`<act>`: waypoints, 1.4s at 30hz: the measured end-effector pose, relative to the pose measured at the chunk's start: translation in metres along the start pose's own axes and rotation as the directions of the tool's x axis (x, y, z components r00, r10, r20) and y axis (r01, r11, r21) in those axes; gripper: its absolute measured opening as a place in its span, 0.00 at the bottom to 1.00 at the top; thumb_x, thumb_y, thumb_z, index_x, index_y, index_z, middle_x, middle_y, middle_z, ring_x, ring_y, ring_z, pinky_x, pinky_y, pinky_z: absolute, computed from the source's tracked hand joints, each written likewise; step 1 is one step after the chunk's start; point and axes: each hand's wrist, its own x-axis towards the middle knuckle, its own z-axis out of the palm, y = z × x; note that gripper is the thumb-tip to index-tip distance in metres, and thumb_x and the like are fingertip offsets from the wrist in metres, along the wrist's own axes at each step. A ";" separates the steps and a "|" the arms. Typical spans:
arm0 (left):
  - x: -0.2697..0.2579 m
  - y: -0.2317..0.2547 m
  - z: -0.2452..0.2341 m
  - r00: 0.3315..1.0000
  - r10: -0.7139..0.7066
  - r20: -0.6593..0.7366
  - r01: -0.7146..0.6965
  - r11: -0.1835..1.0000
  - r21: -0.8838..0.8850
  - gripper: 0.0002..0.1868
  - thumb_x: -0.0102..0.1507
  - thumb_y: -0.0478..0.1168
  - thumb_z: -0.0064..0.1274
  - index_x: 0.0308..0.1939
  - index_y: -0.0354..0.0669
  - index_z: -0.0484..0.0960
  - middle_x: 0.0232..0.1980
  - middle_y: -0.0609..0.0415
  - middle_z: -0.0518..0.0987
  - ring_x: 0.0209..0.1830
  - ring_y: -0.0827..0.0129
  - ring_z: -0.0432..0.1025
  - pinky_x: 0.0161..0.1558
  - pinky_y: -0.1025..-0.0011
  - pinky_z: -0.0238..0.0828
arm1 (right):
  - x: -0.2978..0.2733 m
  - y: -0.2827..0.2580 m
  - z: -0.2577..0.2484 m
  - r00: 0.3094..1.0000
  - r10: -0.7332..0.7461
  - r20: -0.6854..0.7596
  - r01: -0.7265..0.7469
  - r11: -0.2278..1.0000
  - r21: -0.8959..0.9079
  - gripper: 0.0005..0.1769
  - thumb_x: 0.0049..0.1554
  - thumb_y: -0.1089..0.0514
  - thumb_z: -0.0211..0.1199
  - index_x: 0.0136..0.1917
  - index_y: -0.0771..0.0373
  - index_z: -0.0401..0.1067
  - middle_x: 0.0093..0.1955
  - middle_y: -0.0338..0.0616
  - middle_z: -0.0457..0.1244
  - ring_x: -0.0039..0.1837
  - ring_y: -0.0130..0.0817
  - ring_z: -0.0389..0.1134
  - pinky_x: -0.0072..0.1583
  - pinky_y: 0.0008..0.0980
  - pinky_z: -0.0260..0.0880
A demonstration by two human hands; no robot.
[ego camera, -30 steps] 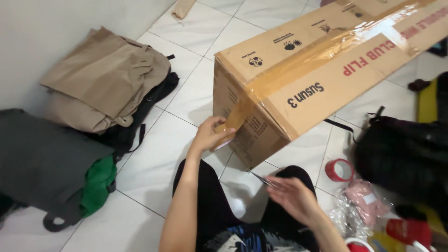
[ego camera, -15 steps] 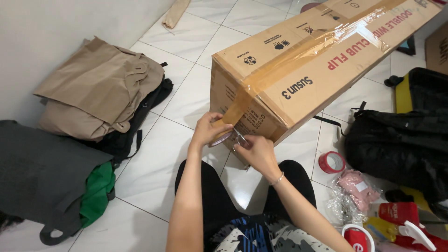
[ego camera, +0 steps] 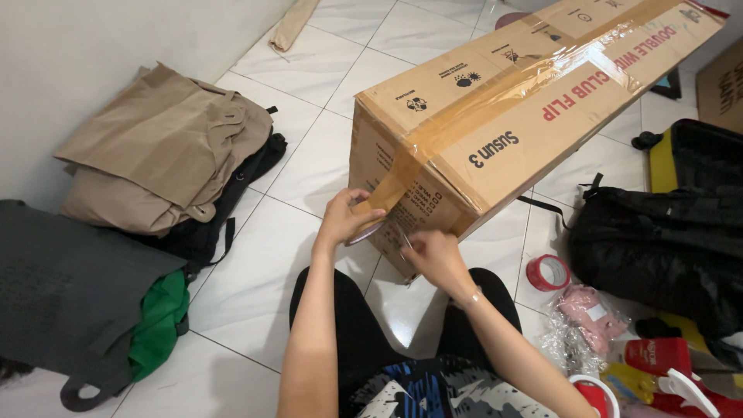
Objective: Assembling and taping a large cardboard box on the floor.
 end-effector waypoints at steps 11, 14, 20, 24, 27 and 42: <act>-0.022 -0.004 -0.013 0.928 -0.357 0.107 0.280 0.859 0.429 0.24 0.50 0.55 0.70 0.40 0.45 0.83 0.44 0.45 0.85 0.45 0.58 0.81 0.48 0.62 0.76 | -0.070 0.164 -0.032 0.888 0.409 0.211 -0.404 0.912 -0.068 0.15 0.49 0.55 0.72 0.51 0.60 0.80 0.39 0.45 0.75 0.35 0.32 0.77 0.41 0.32 0.76; -0.045 -0.050 -0.014 0.931 -0.363 -0.033 0.363 0.912 0.193 0.25 0.48 0.55 0.70 0.37 0.41 0.84 0.41 0.46 0.87 0.44 0.60 0.82 0.49 0.65 0.76 | -0.066 0.258 -0.037 0.885 0.460 0.069 -0.443 0.878 -0.180 0.16 0.48 0.54 0.73 0.49 0.62 0.82 0.41 0.50 0.75 0.41 0.40 0.78 0.47 0.37 0.79; -0.056 -0.050 -0.010 0.851 -0.339 -0.400 0.399 0.914 0.073 0.25 0.47 0.51 0.70 0.44 0.45 0.87 0.45 0.51 0.85 0.46 0.59 0.79 0.50 0.63 0.74 | -0.032 0.370 -0.007 0.881 0.453 -0.132 -0.471 0.826 -0.310 0.18 0.55 0.50 0.65 0.56 0.58 0.81 0.43 0.57 0.74 0.50 0.51 0.76 0.59 0.42 0.74; -0.054 -0.046 -0.005 0.780 -0.381 -0.497 0.463 0.885 0.049 0.21 0.47 0.49 0.69 0.41 0.46 0.88 0.45 0.53 0.85 0.46 0.59 0.79 0.50 0.62 0.73 | -0.026 0.316 0.012 0.938 0.334 0.087 -0.241 0.813 -0.531 0.17 0.54 0.49 0.64 0.51 0.61 0.78 0.50 0.56 0.71 0.56 0.52 0.72 0.60 0.46 0.72; -0.054 -0.057 -0.003 0.737 -0.364 -0.569 0.480 0.875 0.061 0.17 0.50 0.47 0.67 0.40 0.47 0.88 0.44 0.53 0.85 0.46 0.58 0.78 0.50 0.62 0.73 | -0.027 0.145 0.003 0.923 0.106 0.369 0.065 0.904 -0.423 0.17 0.57 0.49 0.61 0.50 0.65 0.77 0.55 0.54 0.69 0.59 0.51 0.70 0.61 0.45 0.71; -0.108 -0.135 -0.056 0.743 -0.037 -0.669 0.392 0.833 0.390 0.23 0.55 0.44 0.67 0.52 0.44 0.82 0.53 0.43 0.75 0.52 0.47 0.72 0.55 0.55 0.70 | 0.045 0.057 0.117 0.875 -0.359 0.326 0.348 -0.002 -0.937 0.37 0.63 0.51 0.49 0.78 0.77 0.53 0.83 0.63 0.43 0.82 0.54 0.42 0.78 0.44 0.36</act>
